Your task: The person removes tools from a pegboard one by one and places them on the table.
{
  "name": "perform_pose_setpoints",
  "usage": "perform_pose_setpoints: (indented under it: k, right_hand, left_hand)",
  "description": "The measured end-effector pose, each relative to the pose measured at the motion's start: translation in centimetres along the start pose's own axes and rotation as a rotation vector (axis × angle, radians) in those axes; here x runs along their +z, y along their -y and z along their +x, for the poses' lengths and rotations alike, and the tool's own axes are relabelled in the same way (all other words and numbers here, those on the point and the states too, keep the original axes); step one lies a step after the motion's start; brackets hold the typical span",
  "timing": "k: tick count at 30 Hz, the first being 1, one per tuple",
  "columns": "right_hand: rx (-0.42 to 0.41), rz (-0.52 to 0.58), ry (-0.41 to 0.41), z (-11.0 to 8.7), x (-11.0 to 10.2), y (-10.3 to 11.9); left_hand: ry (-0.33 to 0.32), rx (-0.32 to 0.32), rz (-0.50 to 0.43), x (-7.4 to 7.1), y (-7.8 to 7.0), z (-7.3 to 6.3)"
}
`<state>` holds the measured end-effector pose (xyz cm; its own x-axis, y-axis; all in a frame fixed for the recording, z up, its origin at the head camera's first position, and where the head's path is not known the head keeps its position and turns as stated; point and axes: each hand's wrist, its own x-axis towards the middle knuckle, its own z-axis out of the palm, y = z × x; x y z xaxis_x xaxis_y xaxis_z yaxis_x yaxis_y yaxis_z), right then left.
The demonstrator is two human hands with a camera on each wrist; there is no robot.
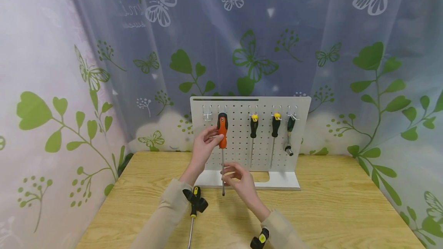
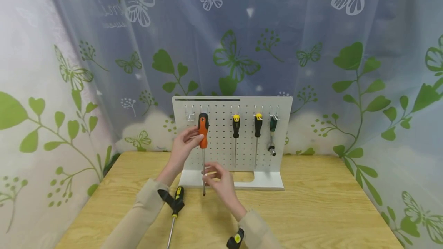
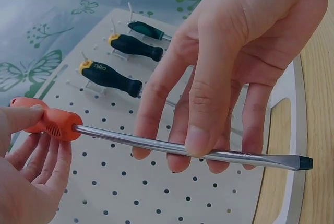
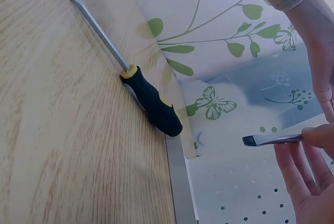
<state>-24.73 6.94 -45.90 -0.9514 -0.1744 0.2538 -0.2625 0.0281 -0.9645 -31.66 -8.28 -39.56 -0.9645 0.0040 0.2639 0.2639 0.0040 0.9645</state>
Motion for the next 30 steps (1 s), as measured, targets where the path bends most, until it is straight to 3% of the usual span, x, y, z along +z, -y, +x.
perform_pose_setpoints:
  k: [7,12,14,22,30]
  right_hand:
    - [-0.013,-0.002,0.007,-0.4,0.2,-0.1]
    - [-0.013,0.003,0.057,-0.1,0.2,-2.4]
    - [-0.007,0.003,0.078,-0.1,0.3,-3.4]
    - [0.033,0.036,0.122,-1.1,1.0,-4.1]
    - [0.087,0.069,0.142,-2.3,1.5,-4.7]
  left_hand:
    - [-0.001,-0.004,-0.008,-0.2,-0.1,-0.6]
    - [-0.006,-0.021,-0.024,-0.5,0.2,-1.2]
    - [-0.009,-0.032,-0.028,-0.7,0.5,-1.4]
    - [-0.001,-0.051,-0.018,-1.5,2.3,-2.4]
    - [-0.013,-0.108,-0.009,-1.8,4.0,-3.7]
